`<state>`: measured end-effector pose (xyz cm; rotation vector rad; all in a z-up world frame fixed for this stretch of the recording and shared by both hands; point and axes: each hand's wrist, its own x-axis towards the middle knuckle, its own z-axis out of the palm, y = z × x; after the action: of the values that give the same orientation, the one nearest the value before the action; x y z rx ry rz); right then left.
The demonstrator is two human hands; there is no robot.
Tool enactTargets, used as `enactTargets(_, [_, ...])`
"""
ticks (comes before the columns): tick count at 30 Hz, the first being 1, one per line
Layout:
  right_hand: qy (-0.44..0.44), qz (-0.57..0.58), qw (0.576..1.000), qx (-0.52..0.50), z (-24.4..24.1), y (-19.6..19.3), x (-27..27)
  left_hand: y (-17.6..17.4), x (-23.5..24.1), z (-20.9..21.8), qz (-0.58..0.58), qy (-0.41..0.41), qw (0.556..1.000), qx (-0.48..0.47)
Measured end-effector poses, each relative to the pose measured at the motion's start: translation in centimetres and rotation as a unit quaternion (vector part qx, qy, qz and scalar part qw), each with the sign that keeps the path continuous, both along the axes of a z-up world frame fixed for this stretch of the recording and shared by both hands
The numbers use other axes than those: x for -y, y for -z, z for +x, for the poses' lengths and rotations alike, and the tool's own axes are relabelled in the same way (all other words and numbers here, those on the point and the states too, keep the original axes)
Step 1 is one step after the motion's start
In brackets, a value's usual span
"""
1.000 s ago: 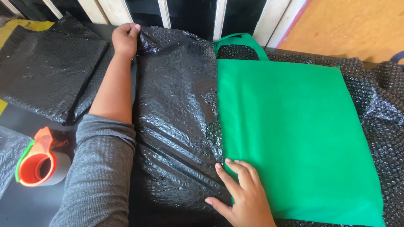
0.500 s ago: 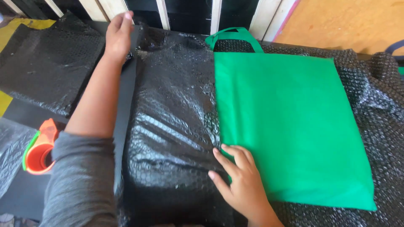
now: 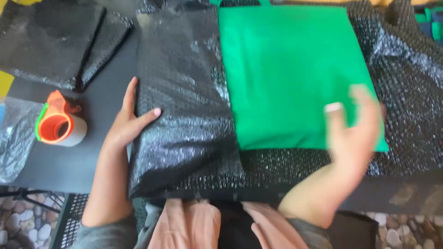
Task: The person wraps a green tote bag in black bubble wrap on a table. They fold the bubble wrap around the bag, then use a tape dispenser to apply clear tape to secure the wrap. The person repeatedly pulls and cuts tape to seal the package.
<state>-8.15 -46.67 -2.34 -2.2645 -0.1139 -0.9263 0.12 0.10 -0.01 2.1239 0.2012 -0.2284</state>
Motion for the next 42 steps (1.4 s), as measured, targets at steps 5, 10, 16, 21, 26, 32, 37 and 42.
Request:
enactTargets(5, [0.178, -0.050, 0.977, -0.109, 2.1, 10.2, 18.4, -0.4, -0.4, 0.9, 0.025, 0.069, 0.997, -0.002])
enactTargets(10, [0.133, 0.052, 0.968, -0.208, 4.0, 10.7, 15.0, -0.1, -1.1, 1.1, 0.054, 0.079, 0.995, 0.027])
enactTargets(16, [0.088, -0.040, 0.951, -0.293, 3.3, 5.8, 2.9, -2.9, -7.5, 0.9, 0.213, 0.075, 0.974, -0.001])
enactTargets(21, [-0.001, -0.030, 0.905, -0.425, 1.7, 0.7, -3.3, -0.7, -10.7, 1.1, 0.404, 0.094, 0.908, -0.060])
enactTargets(26, [-0.033, 0.014, 0.908, -0.418, 1.3, -0.2, 3.8, 1.2, -11.3, 1.0, 0.430, 0.105, 0.897, -0.010])
enactTargets(32, [0.515, -0.138, 0.786, -0.313, -3.8, 7.6, 25.8, 2.6, -12.0, 1.6, 0.432, 0.162, 0.886, 0.048])
enactTargets(37, [0.524, -0.019, 0.735, -0.430, -10.1, 16.0, 37.0, 3.1, -9.4, 1.2, 0.413, 0.255, 0.862, 0.143])
enactTargets(42, [0.441, -0.041, 0.766, -0.466, -8.6, 14.8, 38.7, 2.8, -8.7, 1.3, 0.399, 0.274, 0.864, 0.136])
